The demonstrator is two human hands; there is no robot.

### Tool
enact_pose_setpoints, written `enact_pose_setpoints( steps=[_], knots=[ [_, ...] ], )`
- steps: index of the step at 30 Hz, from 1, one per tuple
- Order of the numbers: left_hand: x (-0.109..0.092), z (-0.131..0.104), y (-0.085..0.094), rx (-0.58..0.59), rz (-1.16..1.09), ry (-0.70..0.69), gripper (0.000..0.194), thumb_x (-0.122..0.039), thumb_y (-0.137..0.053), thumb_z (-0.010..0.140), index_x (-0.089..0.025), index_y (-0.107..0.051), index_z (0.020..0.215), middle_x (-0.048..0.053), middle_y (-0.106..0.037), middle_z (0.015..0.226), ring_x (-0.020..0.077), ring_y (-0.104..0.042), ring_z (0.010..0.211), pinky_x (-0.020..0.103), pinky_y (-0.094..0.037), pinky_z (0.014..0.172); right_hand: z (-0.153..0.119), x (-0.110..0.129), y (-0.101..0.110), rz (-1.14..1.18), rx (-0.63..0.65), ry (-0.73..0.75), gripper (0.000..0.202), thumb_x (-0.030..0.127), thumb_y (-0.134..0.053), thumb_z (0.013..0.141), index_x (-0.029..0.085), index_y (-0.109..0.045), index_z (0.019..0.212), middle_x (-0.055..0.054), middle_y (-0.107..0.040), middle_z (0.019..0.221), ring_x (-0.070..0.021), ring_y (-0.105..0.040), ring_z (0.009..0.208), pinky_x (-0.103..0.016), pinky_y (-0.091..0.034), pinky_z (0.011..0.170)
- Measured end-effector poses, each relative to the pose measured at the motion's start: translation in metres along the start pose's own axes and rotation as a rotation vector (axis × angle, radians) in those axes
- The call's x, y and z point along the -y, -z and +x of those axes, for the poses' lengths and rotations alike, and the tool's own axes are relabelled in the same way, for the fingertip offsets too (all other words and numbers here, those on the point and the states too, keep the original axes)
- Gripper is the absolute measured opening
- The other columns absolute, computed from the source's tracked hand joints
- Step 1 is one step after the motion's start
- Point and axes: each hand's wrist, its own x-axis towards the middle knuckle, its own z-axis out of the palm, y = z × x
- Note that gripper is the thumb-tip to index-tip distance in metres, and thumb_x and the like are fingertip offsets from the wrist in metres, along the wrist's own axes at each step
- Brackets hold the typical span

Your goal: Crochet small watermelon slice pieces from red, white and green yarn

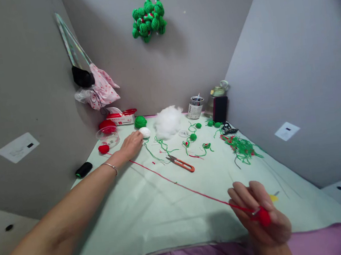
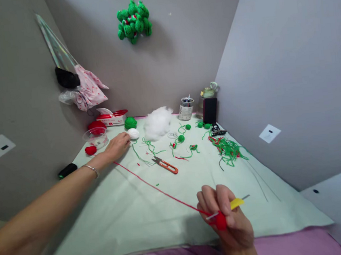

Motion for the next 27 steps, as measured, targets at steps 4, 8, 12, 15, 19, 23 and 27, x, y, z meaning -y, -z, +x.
enact_pose_setpoints(
  steps=[4, 8, 12, 15, 19, 23, 27],
  knots=[
    [0.006, 0.011, 0.024, 0.015, -0.024, 0.109, 0.038, -0.035, -0.066, 0.099, -0.019, -0.063, 0.133, 0.012, -0.065, 0.135, 0.0273, -0.068, 0.112, 0.049, -0.060, 0.093, 0.000, -0.004, 0.002, 0.030, 0.022, -0.036, 0.040, 0.036, -0.091, 0.064, 0.027, -0.053, 0.057, 0.008, -0.017, 0.056, -0.0110, -0.013, 0.049, -0.025, -0.022, 0.041],
    [0.003, 0.013, 0.052, 0.195, -0.092, 0.103, 0.039, -0.036, -0.067, 0.099, -0.017, -0.063, 0.132, 0.011, -0.065, 0.134, 0.0289, -0.068, 0.112, 0.049, -0.060, 0.092, 0.002, -0.014, 0.003, 0.037, 0.005, -0.093, 0.037, 0.038, -0.092, 0.062, 0.027, -0.057, 0.058, 0.006, -0.028, 0.055, -0.0121, -0.021, 0.050, -0.026, -0.028, 0.045],
    [-0.007, 0.006, 0.077, 0.408, -0.179, 0.047, 0.020, -0.035, -0.076, 0.089, -0.016, -0.077, 0.096, 0.004, -0.075, 0.097, 0.0248, -0.070, 0.088, 0.036, -0.057, 0.076, 0.016, -0.019, -0.006, -0.013, 0.062, -0.115, 0.030, 0.039, -0.093, 0.065, 0.028, -0.066, 0.062, 0.004, -0.046, 0.056, -0.0145, -0.040, 0.054, -0.041, -0.053, 0.072],
    [-0.017, -0.001, 0.090, 0.482, -0.293, -0.012, 0.017, -0.035, -0.077, 0.079, -0.022, -0.076, 0.068, 0.001, -0.069, 0.069, 0.0228, -0.065, 0.075, 0.029, -0.046, 0.067, 0.044, -0.013, -0.027, -0.143, 0.212, -0.089, 0.023, 0.039, -0.093, 0.069, 0.028, -0.073, 0.067, 0.003, -0.057, 0.060, -0.0157, -0.049, 0.057, -0.052, -0.050, 0.102],
    [-0.029, -0.012, 0.101, 0.507, -0.442, -0.047, 0.019, -0.042, -0.073, 0.078, -0.024, -0.080, 0.077, 0.003, -0.075, 0.083, 0.0254, -0.064, 0.087, 0.030, -0.047, 0.077, 0.096, -0.009, -0.069, -0.535, 0.491, -0.059, 0.009, 0.030, -0.086, 0.078, 0.028, -0.078, 0.076, 0.000, -0.071, 0.074, -0.0203, -0.062, 0.073, -0.052, -0.048, 0.107],
    [-0.035, -0.022, 0.104, 0.467, -0.564, -0.058, 0.026, -0.046, -0.069, 0.082, -0.024, -0.081, 0.090, 0.006, -0.078, 0.095, 0.0278, -0.066, 0.098, 0.033, -0.049, 0.086, 0.147, -0.039, -0.105, -0.621, 0.739, -0.124, 0.003, 0.025, -0.079, 0.079, 0.025, -0.077, 0.077, 0.000, -0.072, 0.079, -0.0189, -0.062, 0.079, -0.035, -0.053, 0.077],
    [-0.023, -0.024, 0.098, 0.311, -0.614, -0.021, 0.033, -0.045, -0.065, 0.088, -0.024, -0.078, 0.110, 0.006, -0.078, 0.094, 0.0251, -0.069, 0.093, 0.033, -0.052, 0.082, 0.173, -0.080, -0.114, -0.529, 0.721, -0.227, 0.014, 0.030, -0.086, 0.072, 0.021, -0.076, 0.075, 0.002, -0.071, 0.072, -0.0136, -0.060, 0.068, -0.026, -0.047, 0.064]
  ],
)
